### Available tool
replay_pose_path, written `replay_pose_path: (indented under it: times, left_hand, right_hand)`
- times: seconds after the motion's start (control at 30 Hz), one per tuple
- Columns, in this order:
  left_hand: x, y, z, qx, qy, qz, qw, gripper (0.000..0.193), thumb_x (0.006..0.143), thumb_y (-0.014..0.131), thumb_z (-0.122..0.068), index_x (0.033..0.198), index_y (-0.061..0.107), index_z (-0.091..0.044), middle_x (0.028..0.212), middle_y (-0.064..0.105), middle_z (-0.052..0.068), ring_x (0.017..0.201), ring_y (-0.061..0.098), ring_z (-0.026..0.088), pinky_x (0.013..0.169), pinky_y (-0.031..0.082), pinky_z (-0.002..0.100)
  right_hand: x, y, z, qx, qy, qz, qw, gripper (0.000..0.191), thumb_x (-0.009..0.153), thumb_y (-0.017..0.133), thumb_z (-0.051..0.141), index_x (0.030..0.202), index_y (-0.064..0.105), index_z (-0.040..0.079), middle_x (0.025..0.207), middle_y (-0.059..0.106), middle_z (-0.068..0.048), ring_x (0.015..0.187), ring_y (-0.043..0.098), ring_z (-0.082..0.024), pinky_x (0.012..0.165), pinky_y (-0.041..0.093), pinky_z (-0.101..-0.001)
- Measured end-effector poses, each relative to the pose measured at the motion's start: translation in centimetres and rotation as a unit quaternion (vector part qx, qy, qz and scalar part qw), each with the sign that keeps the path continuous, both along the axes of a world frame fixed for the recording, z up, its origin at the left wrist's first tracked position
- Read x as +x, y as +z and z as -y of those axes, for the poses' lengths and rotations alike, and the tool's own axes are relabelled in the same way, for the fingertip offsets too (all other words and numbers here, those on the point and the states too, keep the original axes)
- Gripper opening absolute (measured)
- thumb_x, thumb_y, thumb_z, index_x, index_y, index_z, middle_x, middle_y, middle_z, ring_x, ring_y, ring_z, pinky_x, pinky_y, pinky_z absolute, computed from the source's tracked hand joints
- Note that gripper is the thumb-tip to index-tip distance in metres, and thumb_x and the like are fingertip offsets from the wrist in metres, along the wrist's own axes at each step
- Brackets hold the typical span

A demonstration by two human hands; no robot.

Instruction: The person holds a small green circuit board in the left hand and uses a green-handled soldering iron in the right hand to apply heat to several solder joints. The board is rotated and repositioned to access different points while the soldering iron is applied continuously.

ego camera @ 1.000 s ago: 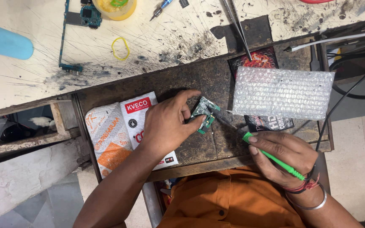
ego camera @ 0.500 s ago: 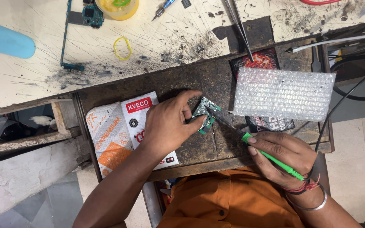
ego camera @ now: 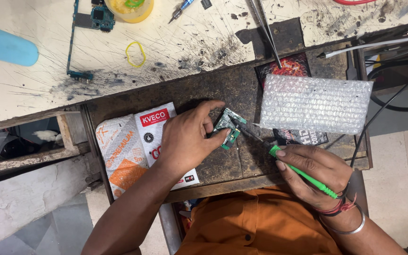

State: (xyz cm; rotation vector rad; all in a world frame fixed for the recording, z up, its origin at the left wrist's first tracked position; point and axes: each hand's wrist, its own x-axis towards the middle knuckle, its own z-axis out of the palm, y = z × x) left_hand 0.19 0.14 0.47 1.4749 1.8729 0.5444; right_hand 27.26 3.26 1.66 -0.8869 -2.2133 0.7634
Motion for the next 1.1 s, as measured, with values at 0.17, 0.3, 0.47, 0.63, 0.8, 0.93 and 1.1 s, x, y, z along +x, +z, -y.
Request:
replay_pose_path:
  times: [0.17,0.3,0.47,0.63,0.8,0.93,1.1]
  left_hand:
    - [-0.06,-0.07,0.09,0.002,0.003,0.000,1.000,0.057,0.077,0.085,-0.033,0.129,0.063,-0.021,0.074,0.067,0.000,0.061,0.069,0.017,0.059,0.055,0.036]
    - [0.00,0.01,0.01,0.004,0.003,-0.003,1.000,0.057,0.078,0.085,-0.033,0.129,0.063,-0.021,0.073,0.067,0.000,0.062,0.069,0.018,0.059,0.054,0.037]
    - [-0.07,0.14,0.14,0.005,0.005,-0.002,1.000,0.056,0.077,0.085,-0.033,0.128,0.064,-0.021,0.073,0.066,0.000,0.062,0.068,0.018,0.059,0.054,0.037]
    - [0.03,0.18,0.01,0.011,0.005,0.002,1.000,0.057,0.077,0.085,-0.032,0.129,0.064,-0.021,0.072,0.066,0.000,0.061,0.068,0.018,0.059,0.054,0.037]
    - [-0.01,0.19,0.11,0.008,0.005,-0.001,1.000,0.056,0.077,0.085,-0.032,0.128,0.064,-0.021,0.072,0.066,0.000,0.061,0.068,0.017,0.058,0.054,0.037]
    - [0.04,0.15,0.04,0.006,0.005,0.002,1.000,0.057,0.078,0.085,-0.032,0.129,0.063,-0.021,0.072,0.066,0.000,0.060,0.068,0.018,0.058,0.054,0.037]
    - [-0.02,0.09,0.09,0.018,0.002,-0.005,1.000,0.056,0.077,0.085,-0.032,0.128,0.064,-0.021,0.072,0.066,0.000,0.061,0.068,0.018,0.059,0.054,0.037]
  right_hand:
    - [-0.12,-0.01,0.02,0.001,-0.009,-0.005,1.000,0.019,0.087,0.079,0.001,0.105,0.075,0.004,0.100,0.076,-0.013,0.091,0.077,-0.022,0.077,0.061,-0.0286]
    - [-0.01,0.11,-0.04,-0.004,0.001,0.005,1.000,0.020,0.085,0.079,0.002,0.104,0.076,0.004,0.097,0.076,-0.013,0.087,0.077,-0.021,0.073,0.060,-0.0280]
    - [-0.11,-0.01,0.05,0.003,-0.010,-0.006,1.000,0.020,0.087,0.079,0.001,0.106,0.076,0.005,0.099,0.075,-0.013,0.090,0.077,-0.022,0.076,0.061,-0.0287]
    - [-0.05,-0.17,0.03,-0.010,-0.009,-0.007,1.000,0.020,0.086,0.079,0.002,0.106,0.076,0.004,0.099,0.076,-0.013,0.089,0.077,-0.021,0.073,0.061,-0.0277]
    - [-0.04,-0.28,-0.03,0.007,-0.001,-0.012,1.000,0.020,0.088,0.078,0.001,0.107,0.075,0.004,0.101,0.076,-0.014,0.092,0.077,-0.022,0.075,0.061,-0.0286]
    - [-0.01,-0.22,-0.03,-0.004,-0.002,-0.013,1.000,0.020,0.086,0.079,0.002,0.106,0.076,0.004,0.100,0.076,-0.013,0.091,0.077,-0.022,0.074,0.061,-0.0279]
    - [-0.06,-0.10,-0.11,0.000,0.001,-0.007,1.000,0.019,0.086,0.079,0.001,0.105,0.075,0.003,0.100,0.076,-0.014,0.091,0.077,-0.022,0.075,0.061,-0.0285]
